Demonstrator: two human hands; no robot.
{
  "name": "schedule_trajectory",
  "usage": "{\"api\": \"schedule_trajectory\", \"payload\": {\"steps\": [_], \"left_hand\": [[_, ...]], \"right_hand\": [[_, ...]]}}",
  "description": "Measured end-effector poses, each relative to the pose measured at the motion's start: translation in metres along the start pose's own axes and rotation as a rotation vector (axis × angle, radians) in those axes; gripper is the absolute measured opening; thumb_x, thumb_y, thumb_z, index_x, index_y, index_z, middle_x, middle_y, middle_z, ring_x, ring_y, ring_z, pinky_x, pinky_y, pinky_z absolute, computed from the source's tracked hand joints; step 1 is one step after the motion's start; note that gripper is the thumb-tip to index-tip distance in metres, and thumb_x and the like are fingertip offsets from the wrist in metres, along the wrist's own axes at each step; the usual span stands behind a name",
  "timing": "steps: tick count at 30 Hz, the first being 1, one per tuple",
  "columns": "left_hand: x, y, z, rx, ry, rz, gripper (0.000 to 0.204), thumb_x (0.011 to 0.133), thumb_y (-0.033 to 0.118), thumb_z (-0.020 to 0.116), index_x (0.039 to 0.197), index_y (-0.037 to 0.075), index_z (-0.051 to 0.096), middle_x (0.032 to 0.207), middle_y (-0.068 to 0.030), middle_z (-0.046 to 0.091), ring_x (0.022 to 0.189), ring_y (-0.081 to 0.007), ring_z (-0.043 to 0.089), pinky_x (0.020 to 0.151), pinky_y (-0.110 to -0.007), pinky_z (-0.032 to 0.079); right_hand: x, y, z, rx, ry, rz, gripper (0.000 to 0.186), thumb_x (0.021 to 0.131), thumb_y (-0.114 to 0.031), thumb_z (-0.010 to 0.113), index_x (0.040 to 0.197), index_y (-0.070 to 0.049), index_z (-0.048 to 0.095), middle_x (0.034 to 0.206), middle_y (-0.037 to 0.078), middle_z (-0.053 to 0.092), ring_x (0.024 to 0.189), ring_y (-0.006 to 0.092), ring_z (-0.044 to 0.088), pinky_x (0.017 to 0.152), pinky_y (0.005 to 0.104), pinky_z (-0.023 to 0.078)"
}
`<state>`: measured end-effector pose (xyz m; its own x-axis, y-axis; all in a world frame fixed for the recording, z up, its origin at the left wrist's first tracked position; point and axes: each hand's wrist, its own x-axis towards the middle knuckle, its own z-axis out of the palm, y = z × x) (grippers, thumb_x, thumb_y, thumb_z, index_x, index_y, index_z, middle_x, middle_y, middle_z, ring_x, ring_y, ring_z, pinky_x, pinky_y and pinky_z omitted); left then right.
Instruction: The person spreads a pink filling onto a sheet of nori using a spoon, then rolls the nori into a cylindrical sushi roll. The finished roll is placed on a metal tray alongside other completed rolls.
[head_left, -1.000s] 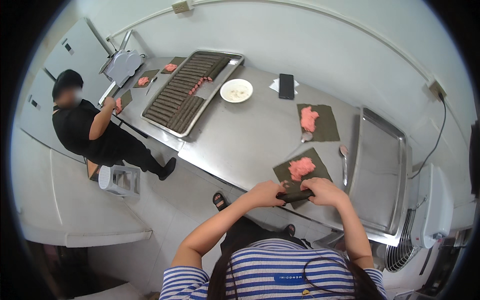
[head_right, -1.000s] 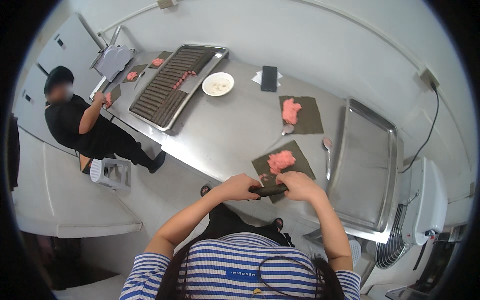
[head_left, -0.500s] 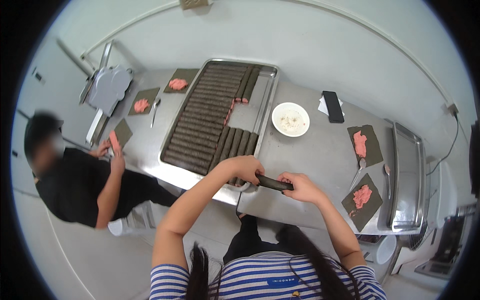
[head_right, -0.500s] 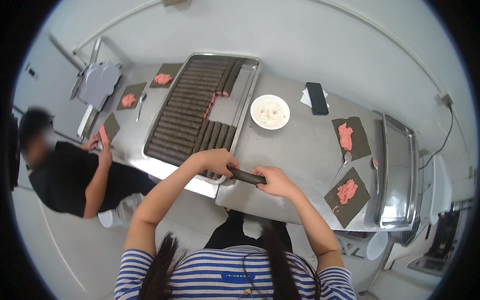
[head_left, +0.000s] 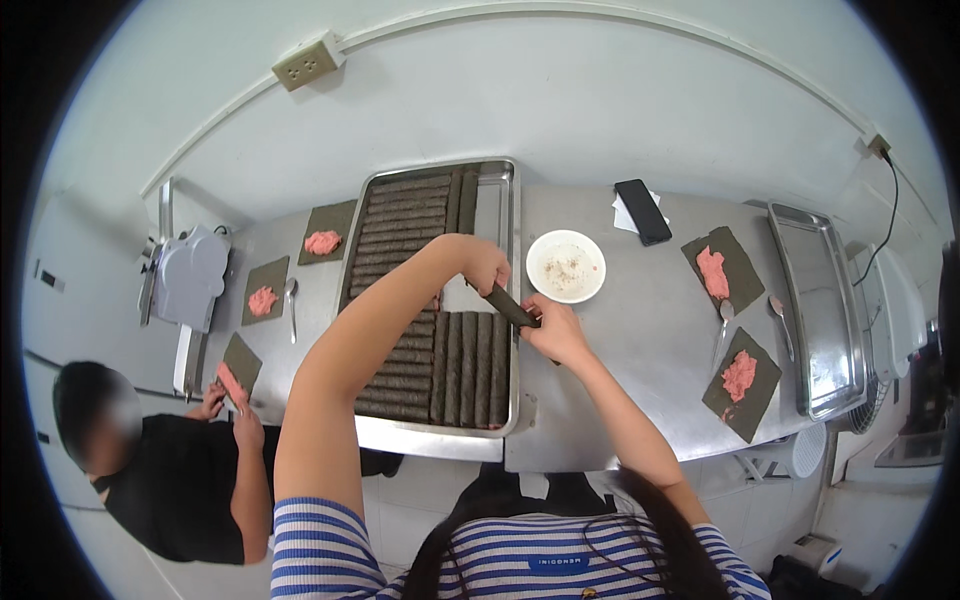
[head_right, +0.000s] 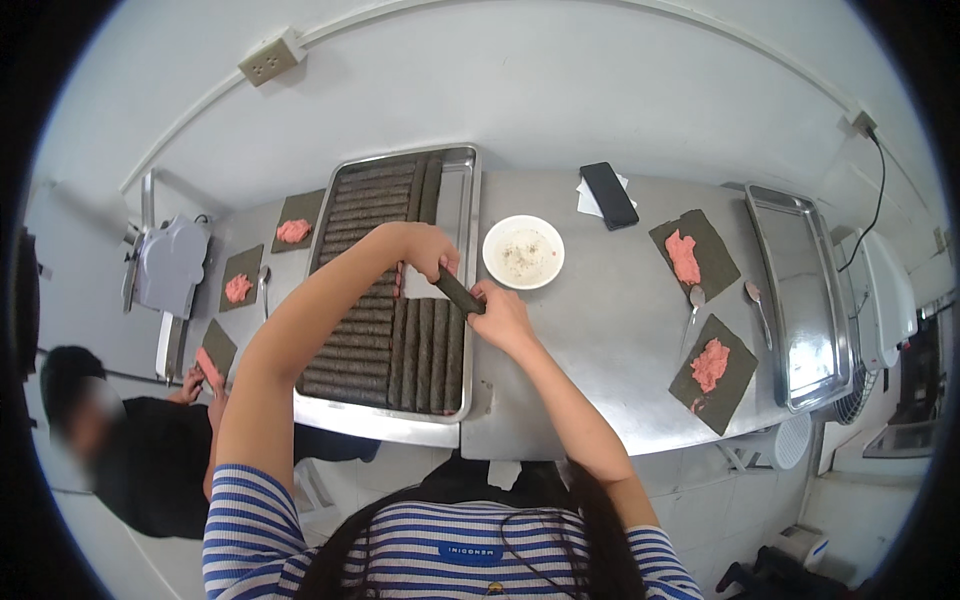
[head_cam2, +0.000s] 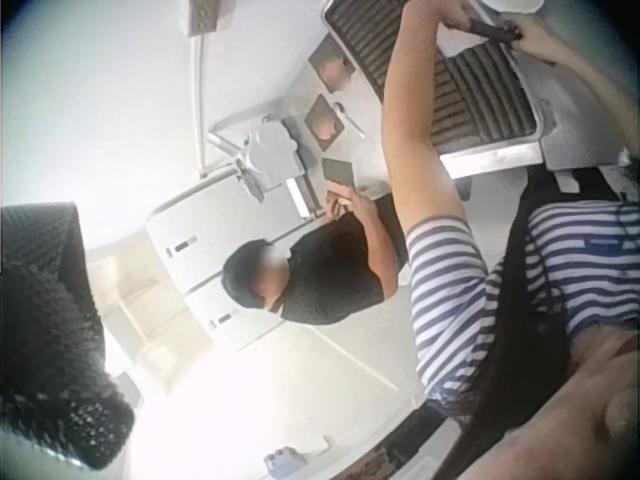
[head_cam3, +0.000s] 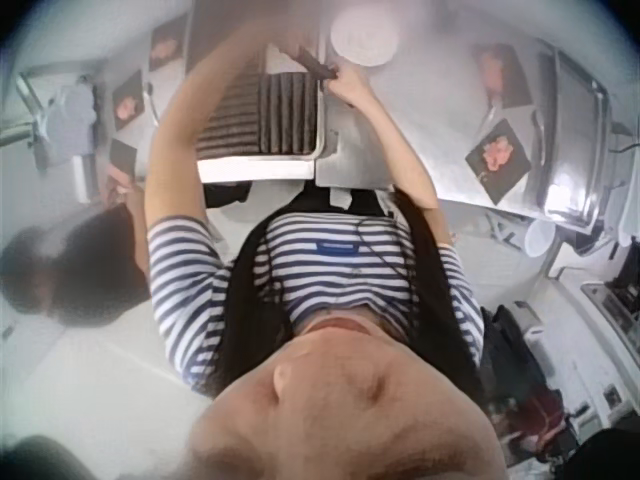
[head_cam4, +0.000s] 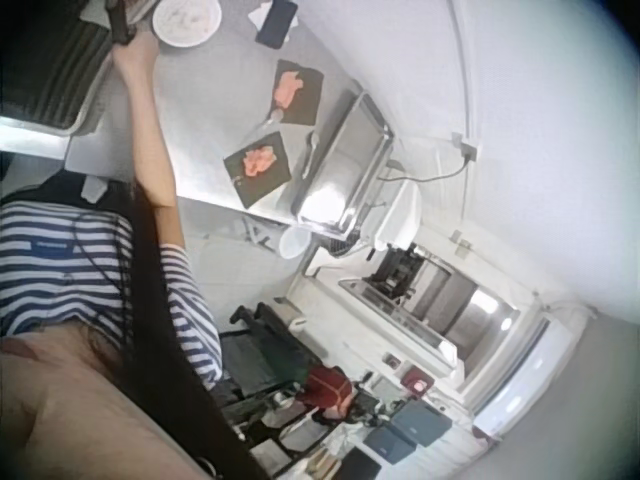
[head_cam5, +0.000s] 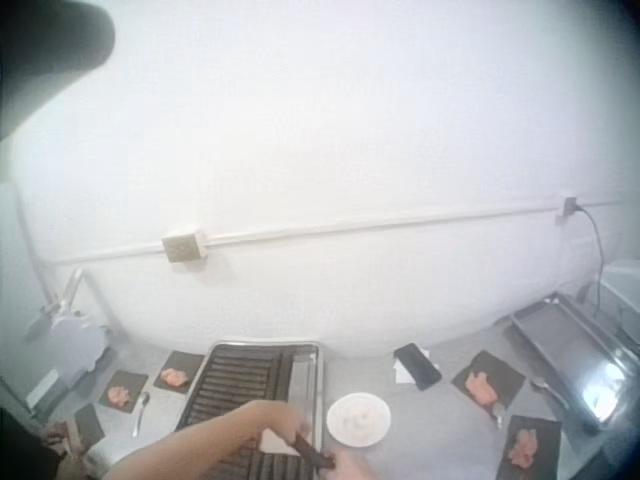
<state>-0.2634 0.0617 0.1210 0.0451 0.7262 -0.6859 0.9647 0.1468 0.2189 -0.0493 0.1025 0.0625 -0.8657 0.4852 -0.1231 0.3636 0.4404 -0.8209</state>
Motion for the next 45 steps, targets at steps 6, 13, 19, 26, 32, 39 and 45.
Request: {"api": "schedule_trajectory", "payload": {"steps": [6,13,19,26,32,39,45], "left_hand": [[0.05,-0.054,-0.047,0.241,-0.006,-0.019,0.033,0.063,0.016,0.066,0.095,0.016,0.069,0.085,-0.0027,0.069,0.088,-0.0234,0.064,0.087,-0.041,0.045],[0.107,-0.101,-0.07,0.634,0.128,0.03,0.025,0.07,0.011,0.062,0.091,0.018,0.074,0.093,-0.0056,0.071,0.095,-0.0229,0.065,0.099,-0.043,0.037],[0.145,-0.15,-0.073,0.619,0.215,0.032,0.017,0.076,0.016,0.062,0.089,0.019,0.074,0.095,-0.005,0.071,0.097,-0.0221,0.065,0.1,-0.041,0.036],[0.174,-0.174,-0.066,0.66,0.278,0.005,0.021,0.067,0.013,0.068,0.084,0.025,0.071,0.085,0.0017,0.069,0.095,-0.0173,0.064,0.097,-0.034,0.038],[0.169,-0.175,-0.077,0.58,0.286,0.096,0.014,0.079,0.015,0.063,0.086,0.022,0.072,0.093,-0.0009,0.07,0.096,-0.0184,0.064,0.096,-0.038,0.039],[0.124,-0.207,-0.06,0.177,0.654,0.14,0.033,0.073,0.0,0.057,0.099,0.014,0.07,0.097,-0.0051,0.069,0.101,-0.0255,0.062,0.099,-0.043,0.04],[0.04,-0.19,-0.013,-0.303,1.028,0.107,0.036,0.076,-0.007,0.05,0.106,0.006,0.064,0.115,-0.0125,0.062,0.108,-0.0333,0.057,0.093,-0.038,0.046]], "right_hand": [[0.075,-0.012,0.036,0.019,0.203,0.129,0.039,0.07,-0.013,0.068,0.106,-0.001,0.062,0.092,0.02,0.069,0.085,0.0362,0.066,0.079,0.0416,0.051],[0.167,-0.001,0.079,0.0,0.421,0.248,0.041,0.071,-0.015,0.069,0.108,0.0,0.061,0.098,0.021,0.067,0.093,0.0383,0.064,0.083,0.0439,0.05],[0.219,0.0,0.098,-0.011,0.564,0.227,0.039,0.071,-0.009,0.065,0.107,0.004,0.06,0.091,0.026,0.067,0.091,0.0409,0.064,0.083,0.0466,0.05],[0.242,0.003,0.11,0.003,0.554,0.283,0.04,0.072,-0.007,0.064,0.11,0.006,0.058,0.104,0.028,0.061,0.095,0.0437,0.062,0.084,0.0471,0.05],[0.253,0.006,0.118,-0.05,0.566,0.285,0.04,0.075,-0.009,0.066,0.11,0.007,0.056,0.108,0.026,0.056,0.096,0.0454,0.06,0.084,0.0482,0.051],[0.258,-0.002,0.121,-0.145,0.482,0.285,0.036,0.078,-0.012,0.065,0.109,0.006,0.059,0.106,0.025,0.057,0.104,0.0418,0.055,0.089,0.0461,0.047],[0.27,0.033,0.13,0.011,0.692,0.073,0.045,0.081,-0.012,0.062,0.122,0.005,0.055,0.111,0.023,0.056,0.109,0.0396,0.05,0.094,0.0443,0.042]]}}
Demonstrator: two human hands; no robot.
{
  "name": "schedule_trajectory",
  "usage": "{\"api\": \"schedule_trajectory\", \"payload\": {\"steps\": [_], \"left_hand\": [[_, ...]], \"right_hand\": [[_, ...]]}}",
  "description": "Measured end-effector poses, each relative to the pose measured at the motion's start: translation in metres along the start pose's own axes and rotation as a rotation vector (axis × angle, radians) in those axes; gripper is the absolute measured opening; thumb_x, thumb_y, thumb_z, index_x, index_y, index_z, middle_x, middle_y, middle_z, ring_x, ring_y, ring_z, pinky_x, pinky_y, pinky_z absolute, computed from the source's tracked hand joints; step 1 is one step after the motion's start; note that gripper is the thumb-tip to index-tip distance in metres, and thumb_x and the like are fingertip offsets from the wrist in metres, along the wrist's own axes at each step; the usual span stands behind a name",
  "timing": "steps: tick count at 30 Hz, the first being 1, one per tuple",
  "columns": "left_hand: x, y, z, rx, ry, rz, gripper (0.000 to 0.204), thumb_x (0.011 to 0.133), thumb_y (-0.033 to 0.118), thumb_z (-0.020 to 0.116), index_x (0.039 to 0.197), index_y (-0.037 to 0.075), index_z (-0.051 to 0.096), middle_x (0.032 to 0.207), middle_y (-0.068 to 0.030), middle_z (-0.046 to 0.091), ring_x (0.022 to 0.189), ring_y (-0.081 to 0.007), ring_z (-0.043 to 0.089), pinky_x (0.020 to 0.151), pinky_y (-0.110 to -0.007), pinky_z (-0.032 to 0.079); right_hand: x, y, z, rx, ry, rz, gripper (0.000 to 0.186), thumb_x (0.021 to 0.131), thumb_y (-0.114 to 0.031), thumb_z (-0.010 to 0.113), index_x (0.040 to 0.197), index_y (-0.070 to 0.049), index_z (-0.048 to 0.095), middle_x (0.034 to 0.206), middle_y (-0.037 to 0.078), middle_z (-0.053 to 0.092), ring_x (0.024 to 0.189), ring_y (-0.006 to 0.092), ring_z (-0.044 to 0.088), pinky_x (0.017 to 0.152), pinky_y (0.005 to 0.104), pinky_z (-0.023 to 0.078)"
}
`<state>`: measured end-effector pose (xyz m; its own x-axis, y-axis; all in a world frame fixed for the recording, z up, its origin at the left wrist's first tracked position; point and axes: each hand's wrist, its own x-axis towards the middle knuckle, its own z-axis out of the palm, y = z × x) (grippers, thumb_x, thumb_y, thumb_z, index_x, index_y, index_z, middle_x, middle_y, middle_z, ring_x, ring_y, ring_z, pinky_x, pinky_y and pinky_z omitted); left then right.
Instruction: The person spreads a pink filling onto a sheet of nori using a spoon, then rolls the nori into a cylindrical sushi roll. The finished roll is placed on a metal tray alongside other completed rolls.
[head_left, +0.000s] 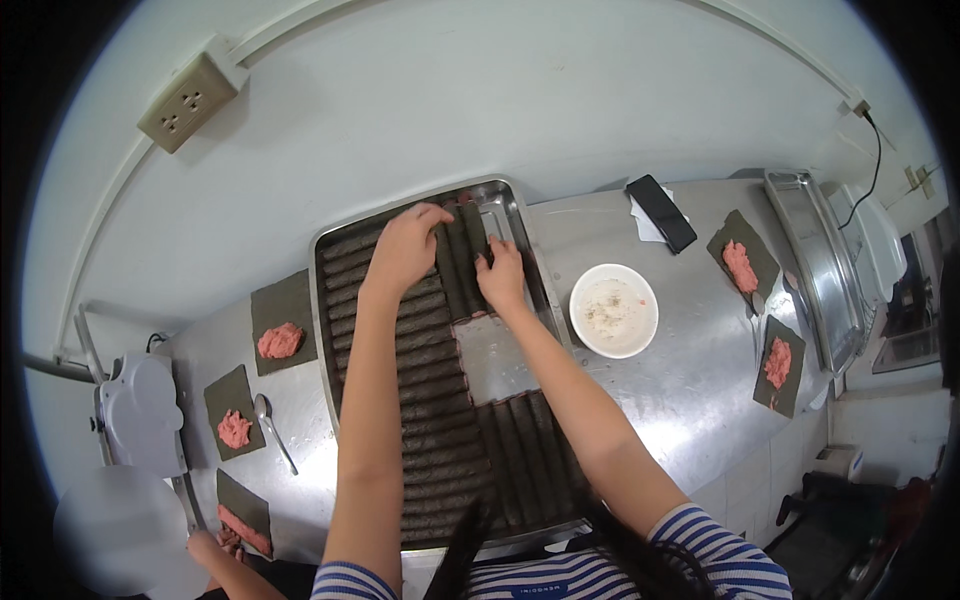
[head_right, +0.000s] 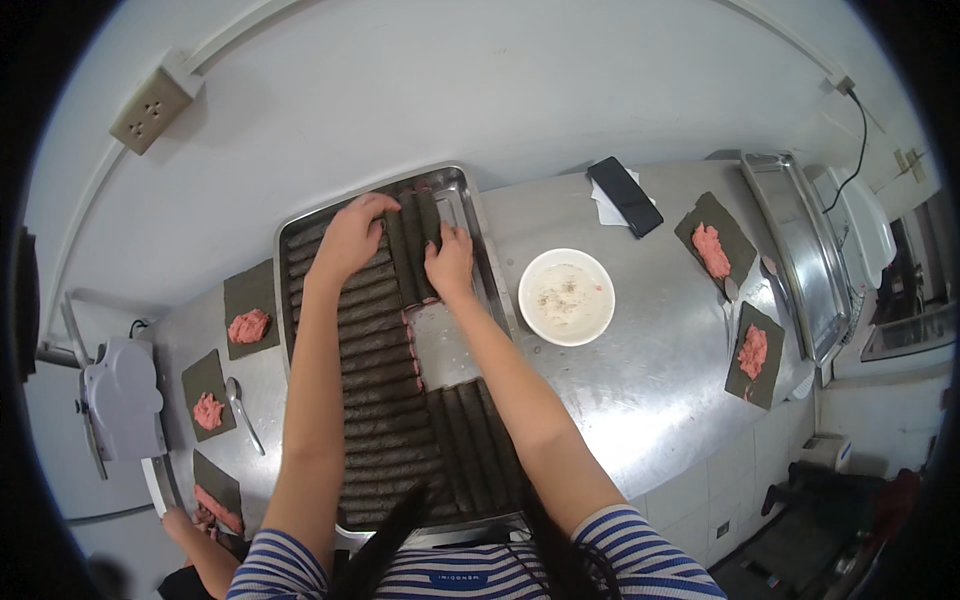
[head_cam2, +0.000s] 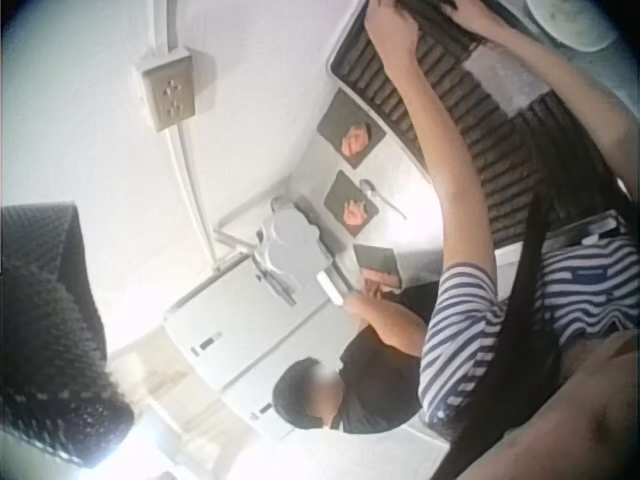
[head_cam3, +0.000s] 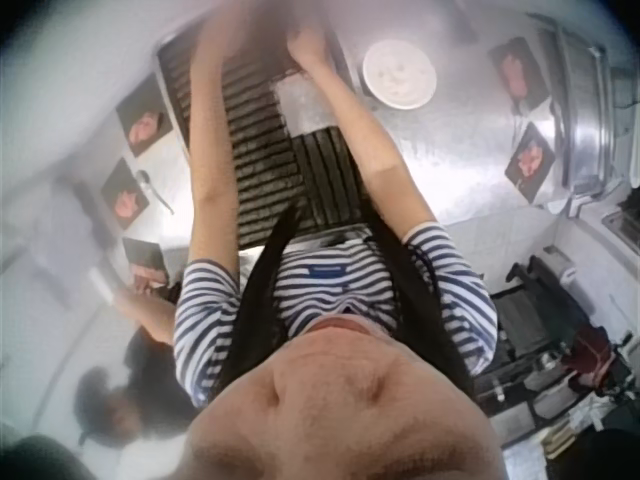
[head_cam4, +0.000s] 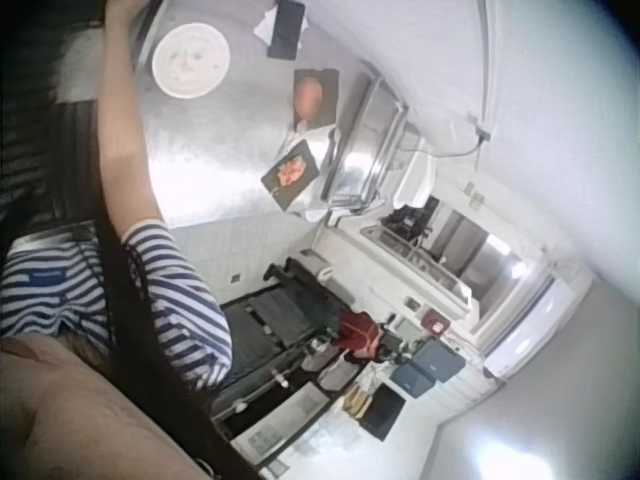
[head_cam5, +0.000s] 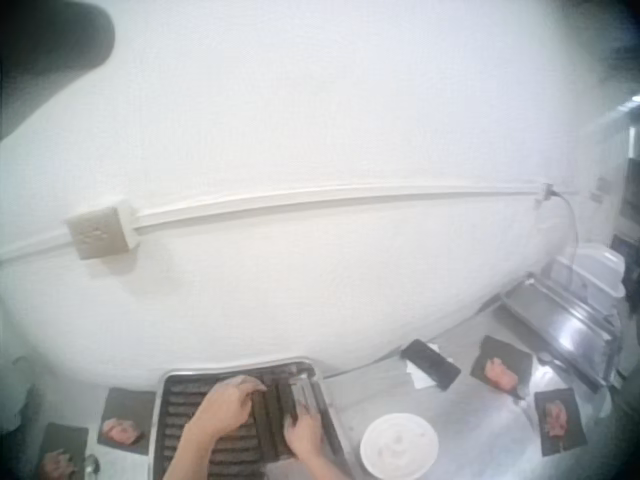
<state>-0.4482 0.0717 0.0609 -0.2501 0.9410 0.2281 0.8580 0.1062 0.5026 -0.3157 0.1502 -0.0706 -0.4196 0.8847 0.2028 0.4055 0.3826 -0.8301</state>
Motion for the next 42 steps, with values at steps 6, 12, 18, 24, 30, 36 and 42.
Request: {"api": "schedule_trajectory", "payload": {"steps": [6,12,18,24,30,36,42], "left_hand": [[-0.113,0.015,-0.011,-0.052,0.239,-0.206,0.033,0.079,-0.005,0.053,0.108,0.006,0.063,0.121,-0.0104,0.058,0.108,-0.0328,0.057,0.087,-0.041,0.049],[-0.189,0.016,-0.023,0.022,0.276,-0.418,0.035,0.08,-0.007,0.052,0.112,0.005,0.062,0.128,-0.0136,0.054,0.116,-0.0342,0.053,0.095,-0.04,0.045],[-0.25,0.004,-0.034,0.055,0.358,-0.602,0.047,0.08,-0.009,0.049,0.123,0.008,0.057,0.136,-0.0129,0.047,0.126,-0.0337,0.045,0.104,-0.042,0.039],[-0.302,-0.02,-0.014,0.019,0.396,-0.678,0.057,0.079,-0.015,0.037,0.131,0.004,0.049,0.136,-0.0163,0.046,0.129,-0.033,0.043,0.107,-0.04,0.036],[-0.303,-0.024,0.002,-0.231,0.483,-0.695,0.059,0.08,-0.017,0.028,0.133,0.0,0.048,0.132,-0.0168,0.053,0.125,-0.0283,0.05,0.107,-0.036,0.037],[-0.3,-0.022,0.005,-0.241,0.51,-0.682,0.06,0.079,-0.016,0.027,0.134,-0.002,0.047,0.135,-0.0179,0.052,0.128,-0.0271,0.048,0.108,-0.036,0.035],[-0.3,-0.024,0.005,-0.27,0.512,-0.674,0.061,0.078,-0.016,0.028,0.135,-0.001,0.047,0.135,-0.0188,0.052,0.129,-0.0281,0.047,0.109,-0.036,0.034]], "right_hand": [[0.017,0.004,0.011,0.264,-0.062,0.0,0.044,0.085,0.003,0.053,0.129,0.002,0.051,0.13,0.02,0.053,0.117,0.0349,0.053,0.099,0.0371,0.042],[0.024,0.009,0.019,0.305,-0.079,0.058,0.044,0.086,0.004,0.053,0.13,0.001,0.052,0.131,0.017,0.055,0.115,0.0281,0.058,0.096,0.0322,0.045],[0.039,0.027,0.023,0.51,-0.158,0.137,0.042,0.093,0.001,0.046,0.135,0.003,0.047,0.138,0.014,0.051,0.12,0.0221,0.053,0.102,0.0291,0.039],[0.031,0.011,0.018,0.673,-0.239,0.181,0.046,0.093,0.002,0.047,0.139,0.002,0.042,0.143,0.014,0.044,0.128,0.0205,0.044,0.106,0.028,0.033],[0.036,0.019,0.021,0.52,-0.259,0.065,0.048,0.093,0.004,0.045,0.141,-0.001,0.041,0.146,0.012,0.042,0.131,0.0203,0.042,0.107,0.0276,0.032],[0.033,0.015,0.022,0.588,-0.31,0.115,0.049,0.093,0.004,0.044,0.142,-0.002,0.04,0.149,0.011,0.038,0.135,0.021,0.038,0.109,0.0277,0.029],[0.037,0.012,0.018,0.524,-0.33,0.099,0.048,0.095,0.0,0.043,0.142,-0.001,0.038,0.15,0.012,0.035,0.137,0.0225,0.034,0.111,0.0291,0.027]]}}
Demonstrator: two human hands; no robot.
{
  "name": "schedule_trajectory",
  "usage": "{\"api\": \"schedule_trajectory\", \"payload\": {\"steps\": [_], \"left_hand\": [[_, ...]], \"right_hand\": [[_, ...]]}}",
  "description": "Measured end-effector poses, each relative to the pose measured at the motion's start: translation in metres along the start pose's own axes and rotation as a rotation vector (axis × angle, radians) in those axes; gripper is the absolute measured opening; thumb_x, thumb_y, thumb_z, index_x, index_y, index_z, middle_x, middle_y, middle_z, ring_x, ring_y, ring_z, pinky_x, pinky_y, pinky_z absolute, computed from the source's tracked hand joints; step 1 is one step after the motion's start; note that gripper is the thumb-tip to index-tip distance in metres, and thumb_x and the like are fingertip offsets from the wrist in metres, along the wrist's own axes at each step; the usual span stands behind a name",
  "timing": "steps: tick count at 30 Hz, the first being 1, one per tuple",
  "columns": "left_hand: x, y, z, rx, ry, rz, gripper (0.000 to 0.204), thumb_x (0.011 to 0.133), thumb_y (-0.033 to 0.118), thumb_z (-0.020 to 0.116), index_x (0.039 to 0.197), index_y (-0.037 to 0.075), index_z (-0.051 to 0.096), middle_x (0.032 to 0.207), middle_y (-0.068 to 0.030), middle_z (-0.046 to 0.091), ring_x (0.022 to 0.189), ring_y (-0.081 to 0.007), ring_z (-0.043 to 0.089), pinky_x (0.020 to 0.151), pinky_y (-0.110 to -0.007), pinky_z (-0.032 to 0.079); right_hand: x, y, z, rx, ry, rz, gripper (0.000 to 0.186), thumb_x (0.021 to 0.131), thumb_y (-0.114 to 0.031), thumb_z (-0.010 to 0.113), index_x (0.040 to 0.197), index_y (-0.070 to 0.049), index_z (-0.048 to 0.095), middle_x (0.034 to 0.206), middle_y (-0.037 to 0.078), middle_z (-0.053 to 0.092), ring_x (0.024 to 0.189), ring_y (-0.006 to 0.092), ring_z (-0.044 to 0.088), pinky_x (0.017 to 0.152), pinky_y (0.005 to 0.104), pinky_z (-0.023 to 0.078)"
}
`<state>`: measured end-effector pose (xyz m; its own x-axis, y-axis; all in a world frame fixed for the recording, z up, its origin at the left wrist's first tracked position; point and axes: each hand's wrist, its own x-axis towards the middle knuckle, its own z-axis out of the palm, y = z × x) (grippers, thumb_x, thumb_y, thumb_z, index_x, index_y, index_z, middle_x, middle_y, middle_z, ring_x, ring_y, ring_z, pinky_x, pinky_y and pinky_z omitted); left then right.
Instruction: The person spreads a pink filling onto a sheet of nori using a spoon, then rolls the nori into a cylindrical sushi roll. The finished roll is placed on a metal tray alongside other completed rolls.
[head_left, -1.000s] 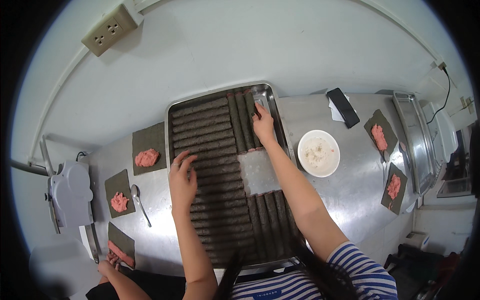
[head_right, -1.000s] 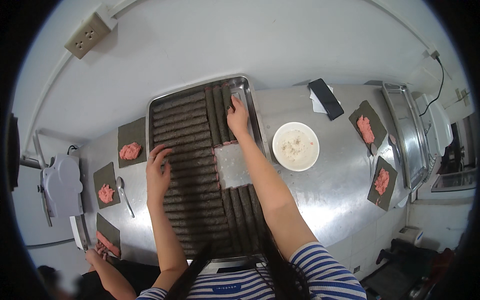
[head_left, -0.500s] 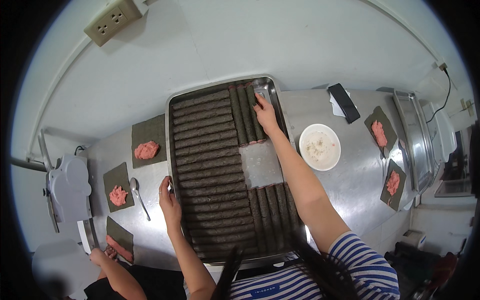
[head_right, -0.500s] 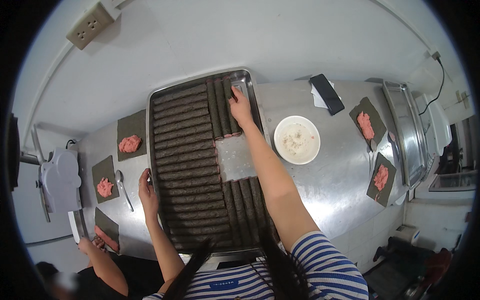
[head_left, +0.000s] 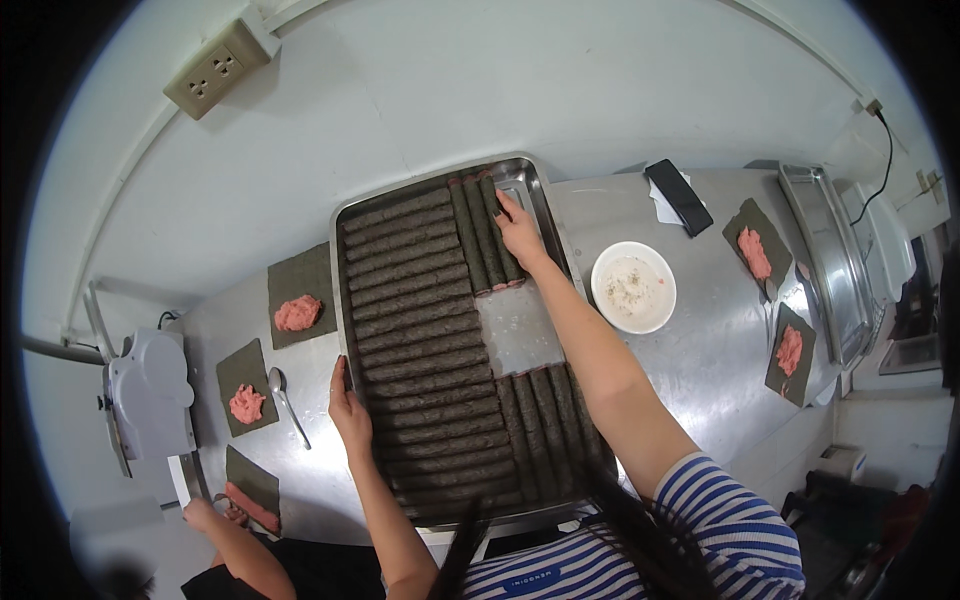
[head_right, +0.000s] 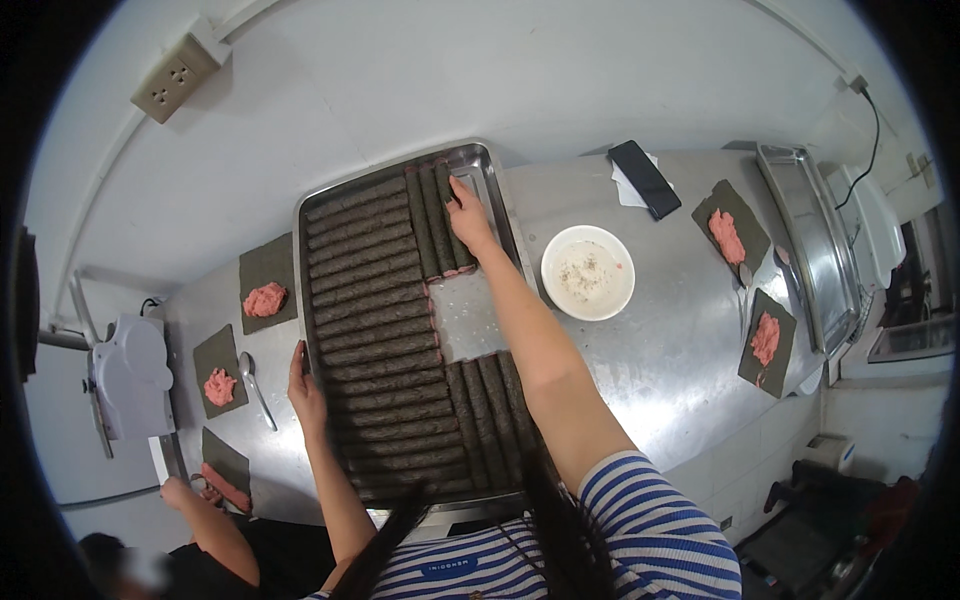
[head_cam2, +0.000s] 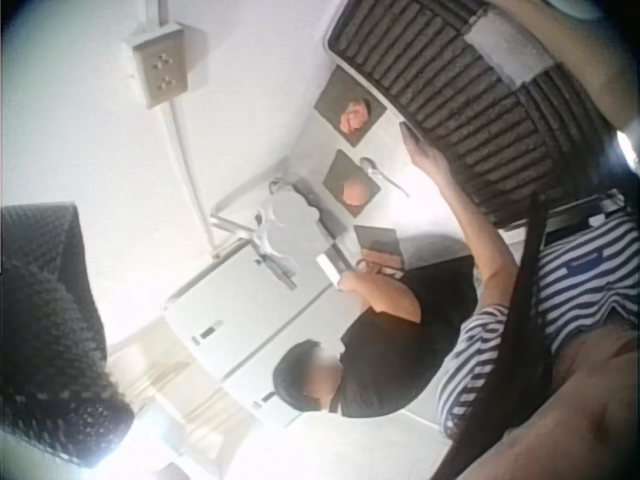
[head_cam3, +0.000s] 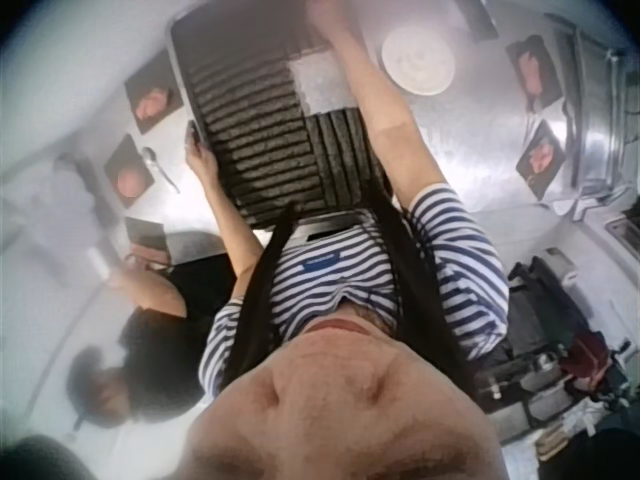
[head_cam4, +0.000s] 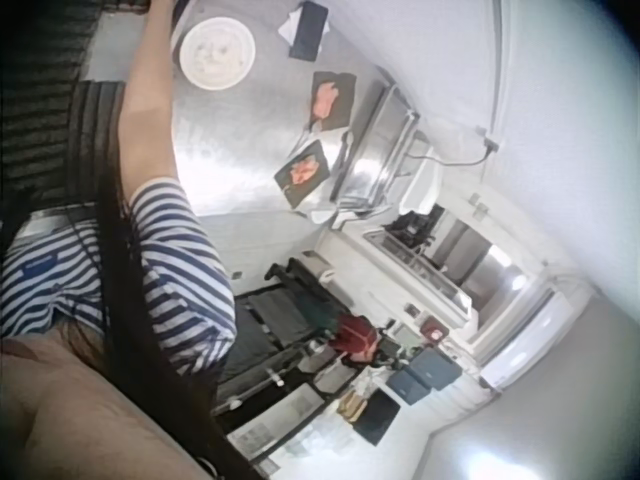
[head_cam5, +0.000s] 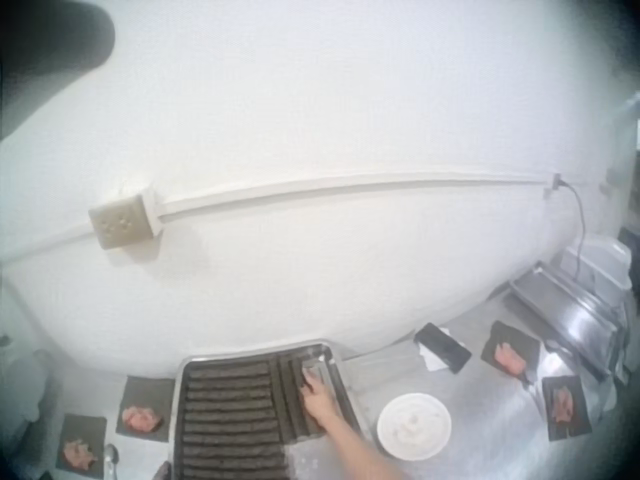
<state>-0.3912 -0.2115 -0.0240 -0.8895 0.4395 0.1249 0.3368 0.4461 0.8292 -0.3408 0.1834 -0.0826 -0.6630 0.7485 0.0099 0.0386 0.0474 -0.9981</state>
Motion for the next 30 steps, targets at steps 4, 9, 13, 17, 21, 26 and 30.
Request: {"api": "schedule_trajectory", "payload": {"steps": [4,9,13,17,21,26,30], "left_hand": [[-0.002,-0.004,-0.001,-0.008,0.007,0.009,0.062,0.078,-0.015,0.028,0.134,-0.001,0.048,0.135,-0.0194,0.052,0.129,-0.0284,0.047,0.109,-0.036,0.034],[-0.001,-0.006,-0.002,-0.001,0.024,0.008,0.06,0.078,-0.014,0.029,0.133,-0.001,0.049,0.133,-0.0192,0.053,0.126,-0.0294,0.05,0.108,-0.036,0.034],[0.002,-0.02,-0.002,-0.087,0.014,-0.021,0.06,0.078,-0.014,0.03,0.134,0.0,0.048,0.133,-0.0177,0.053,0.123,-0.0289,0.051,0.106,-0.035,0.035],[0.0,-0.042,-0.003,0.038,0.189,0.107,0.062,0.079,-0.011,0.032,0.138,0.002,0.043,0.141,-0.014,0.044,0.126,-0.0277,0.047,0.103,-0.036,0.037],[-0.018,0.021,0.017,-0.041,0.302,0.154,0.057,0.081,-0.006,0.036,0.136,0.002,0.045,0.143,-0.0132,0.04,0.124,-0.0292,0.048,0.103,-0.038,0.038],[-0.056,0.126,0.066,-0.17,0.237,0.387,0.053,0.08,-0.005,0.04,0.133,0.002,0.047,0.138,-0.0157,0.043,0.117,-0.028,0.052,0.1,-0.039,0.042],[-0.117,0.214,0.157,-0.3,-0.001,0.424,0.058,0.075,-0.014,0.039,0.129,0.003,0.05,0.133,-0.0134,0.049,0.112,-0.0248,0.056,0.098,-0.037,0.045]], "right_hand": [[-0.003,-0.001,0.003,0.067,0.068,0.012,0.046,0.097,-0.005,0.042,0.142,-0.001,0.038,0.15,0.014,0.035,0.138,0.0236,0.033,0.112,0.0297,0.026],[-0.009,0.013,0.008,-0.109,0.093,-0.094,0.046,0.096,-0.01,0.044,0.14,0.0,0.039,0.147,0.019,0.037,0.135,0.0304,0.036,0.111,0.0326,0.028],[-0.008,0.008,0.005,-0.151,0.194,-0.096,0.046,0.095,-0.014,0.046,0.139,0.0,0.042,0.145,0.021,0.038,0.134,0.0345,0.037,0.11,0.0344,0.03],[-0.035,-0.034,-0.031,-0.164,0.122,-0.293,0.048,0.09,-0.006,0.053,0.138,-0.006,0.045,0.142,0.016,0.043,0.126,0.0289,0.047,0.104,0.0321,0.037],[-0.092,-0.098,-0.129,-0.299,0.106,-0.489,0.046,0.085,-0.002,0.059,0.13,-0.007,0.054,0.131,0.014,0.051,0.119,0.0289,0.051,0.101,0.034,0.041],[-0.159,-0.096,-0.3,-0.594,0.56,-0.476,0.028,0.077,0.002,0.057,0.104,-0.002,0.063,0.108,0.015,0.06,0.103,0.0329,0.058,0.091,0.0409,0.046],[-0.229,-0.049,-0.436,-1.299,0.674,0.07,0.029,0.083,-0.019,0.065,0.105,0.0,0.062,0.108,0.02,0.061,0.105,0.037,0.057,0.088,0.0446,0.047]]}}
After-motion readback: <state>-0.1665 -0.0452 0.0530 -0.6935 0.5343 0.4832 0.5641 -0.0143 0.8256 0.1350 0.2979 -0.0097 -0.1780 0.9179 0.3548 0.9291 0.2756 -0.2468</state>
